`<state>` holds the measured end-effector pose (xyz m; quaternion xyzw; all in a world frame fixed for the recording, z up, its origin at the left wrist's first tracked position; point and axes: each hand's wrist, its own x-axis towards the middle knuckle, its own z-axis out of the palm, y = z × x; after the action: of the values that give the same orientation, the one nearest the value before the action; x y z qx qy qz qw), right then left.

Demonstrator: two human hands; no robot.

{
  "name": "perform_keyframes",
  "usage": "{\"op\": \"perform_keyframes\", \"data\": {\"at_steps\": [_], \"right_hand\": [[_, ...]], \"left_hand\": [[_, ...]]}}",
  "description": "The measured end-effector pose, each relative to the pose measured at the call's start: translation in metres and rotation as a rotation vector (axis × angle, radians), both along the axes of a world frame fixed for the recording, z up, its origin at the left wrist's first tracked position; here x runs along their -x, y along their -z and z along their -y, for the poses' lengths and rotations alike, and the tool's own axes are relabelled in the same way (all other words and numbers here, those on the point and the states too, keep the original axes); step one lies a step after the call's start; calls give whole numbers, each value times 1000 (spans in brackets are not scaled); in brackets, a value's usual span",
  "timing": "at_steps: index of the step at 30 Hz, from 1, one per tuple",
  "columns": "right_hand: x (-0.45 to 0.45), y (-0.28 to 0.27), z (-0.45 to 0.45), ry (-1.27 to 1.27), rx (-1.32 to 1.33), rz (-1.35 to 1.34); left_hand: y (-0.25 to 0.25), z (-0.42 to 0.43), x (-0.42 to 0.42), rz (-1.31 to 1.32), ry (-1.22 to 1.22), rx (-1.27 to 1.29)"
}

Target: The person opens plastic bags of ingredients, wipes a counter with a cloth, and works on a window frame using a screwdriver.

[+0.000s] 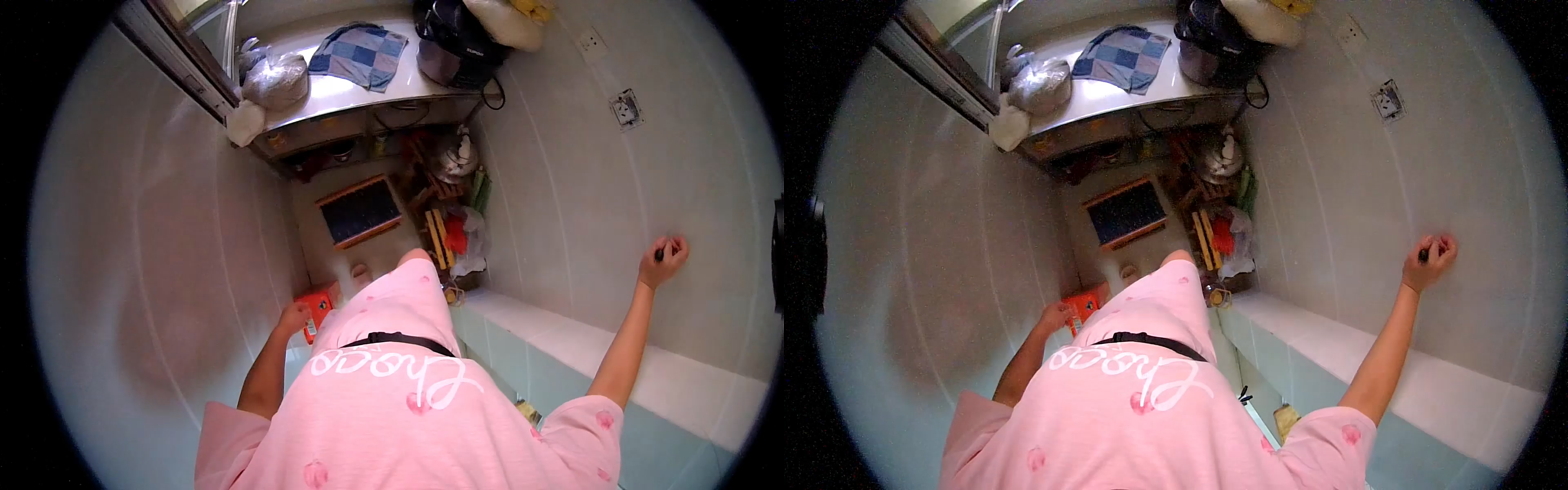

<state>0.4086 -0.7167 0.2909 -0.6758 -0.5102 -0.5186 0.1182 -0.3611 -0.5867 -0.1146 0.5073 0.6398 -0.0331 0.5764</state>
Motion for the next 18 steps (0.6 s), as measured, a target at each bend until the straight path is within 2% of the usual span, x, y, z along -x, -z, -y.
{"op": "perform_keyframes", "data": {"at_steps": [6,9,15,18], "right_hand": [[-1,0,4,23,2,-5],[-3,1,2,0,2,-7],[5,-1,5,57,58,-26],[0,0,4,30,41,-32]], "left_hand": [[50,23,40,-20,83,-28],[3,23,30,-15,-30,50],[4,30,43,-28,93,36],[50,23,64,-188,687,-402]]}}
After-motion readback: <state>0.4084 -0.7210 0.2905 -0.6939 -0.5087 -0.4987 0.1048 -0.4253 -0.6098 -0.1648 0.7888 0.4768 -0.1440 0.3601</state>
